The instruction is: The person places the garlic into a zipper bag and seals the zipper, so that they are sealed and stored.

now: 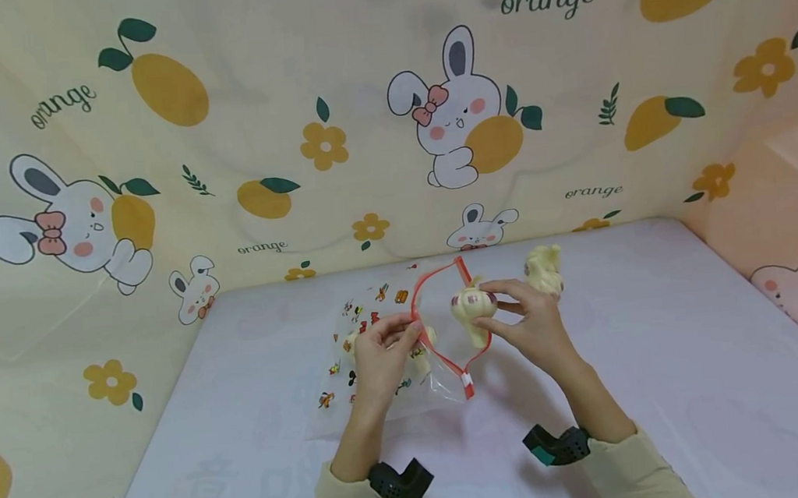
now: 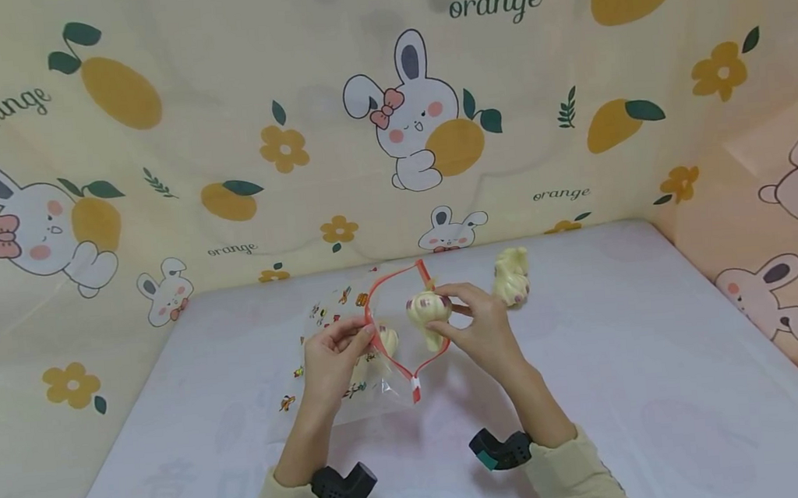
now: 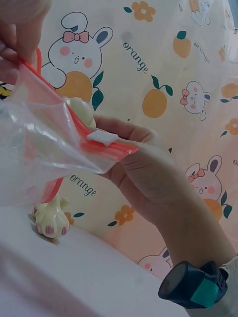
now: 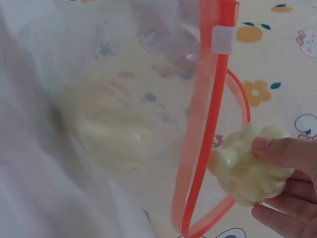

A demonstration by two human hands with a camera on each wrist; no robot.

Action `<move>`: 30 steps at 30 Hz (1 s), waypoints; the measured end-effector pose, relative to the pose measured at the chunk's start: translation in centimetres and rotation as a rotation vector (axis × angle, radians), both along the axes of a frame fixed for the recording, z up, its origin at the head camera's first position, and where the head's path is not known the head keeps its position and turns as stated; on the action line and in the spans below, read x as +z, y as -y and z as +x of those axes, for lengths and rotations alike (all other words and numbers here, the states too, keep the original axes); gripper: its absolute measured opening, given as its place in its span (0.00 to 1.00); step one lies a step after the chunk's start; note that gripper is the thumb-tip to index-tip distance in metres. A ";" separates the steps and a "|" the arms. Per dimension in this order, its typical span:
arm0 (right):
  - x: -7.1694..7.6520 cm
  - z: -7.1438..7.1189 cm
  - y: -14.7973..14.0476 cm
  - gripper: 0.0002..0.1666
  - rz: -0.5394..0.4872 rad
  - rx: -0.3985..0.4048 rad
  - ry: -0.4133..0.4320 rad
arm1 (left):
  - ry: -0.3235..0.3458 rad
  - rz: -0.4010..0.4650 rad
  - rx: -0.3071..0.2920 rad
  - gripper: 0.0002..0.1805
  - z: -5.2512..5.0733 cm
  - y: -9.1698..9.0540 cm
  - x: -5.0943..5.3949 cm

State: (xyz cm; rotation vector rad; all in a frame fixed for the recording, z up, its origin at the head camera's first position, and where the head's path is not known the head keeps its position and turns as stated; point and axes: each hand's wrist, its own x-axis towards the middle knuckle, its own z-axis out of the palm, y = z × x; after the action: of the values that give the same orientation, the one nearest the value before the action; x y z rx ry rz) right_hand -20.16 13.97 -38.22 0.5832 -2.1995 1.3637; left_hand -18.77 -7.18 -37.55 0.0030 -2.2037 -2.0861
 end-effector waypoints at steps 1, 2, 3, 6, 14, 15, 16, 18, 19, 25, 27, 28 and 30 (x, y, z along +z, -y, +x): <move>0.0 0.0 0.1 0.27 0.002 0.004 0.003 | 0.001 -0.001 -0.002 0.11 0.0 0.0 0.0; 0.0 0.0 0.1 0.27 0.004 0.007 0.006 | 0.003 -0.001 -0.003 0.11 0.0 0.0 0.0; 0.0 0.0 0.2 0.27 0.006 0.011 0.008 | 0.004 -0.001 -0.004 0.11 0.0 0.0 0.1; -0.1 0.0 0.4 0.27 0.014 0.019 0.012 | 0.010 0.002 -0.003 0.11 0.0 0.0 0.1; -0.5 0.0 1.1 0.28 0.030 0.030 0.015 | 0.000 0.022 0.011 0.11 0.1 0.0 0.4; -0.6 0.1 1.2 0.28 0.031 0.031 0.008 | 0.000 0.021 0.013 0.11 0.1 0.0 0.4; -0.6 0.1 1.3 0.27 0.031 0.034 0.000 | -0.002 0.021 0.014 0.11 0.1 0.1 0.4; -0.7 0.2 1.5 0.26 0.025 0.045 -0.012 | -0.003 0.019 0.018 0.11 0.2 0.1 0.5; -0.7 0.2 1.6 0.26 0.025 0.050 -0.015 | -0.003 0.024 0.020 0.11 0.1 0.2 0.5; -0.5 0.5 2.0 0.26 0.050 0.056 0.026 | -0.029 0.036 0.030 0.12 0.2 0.6 0.6; -0.6 0.6 2.1 0.26 0.056 0.057 0.036 | -0.038 0.025 0.037 0.12 0.2 0.7 0.7; -0.6 0.6 2.1 0.26 0.058 0.056 0.036 | -0.040 0.021 0.041 0.12 0.2 0.8 0.8; -0.6 0.6 2.2 0.26 0.059 0.056 0.028 | -0.047 0.021 0.049 0.12 0.2 0.9 0.9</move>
State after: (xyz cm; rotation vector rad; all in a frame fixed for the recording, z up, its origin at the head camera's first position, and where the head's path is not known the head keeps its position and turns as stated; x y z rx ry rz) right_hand -19.57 11.79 -38.85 0.6551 -2.2684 1.3460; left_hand -18.53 -8.05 -36.67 0.0091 -2.1331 -2.0612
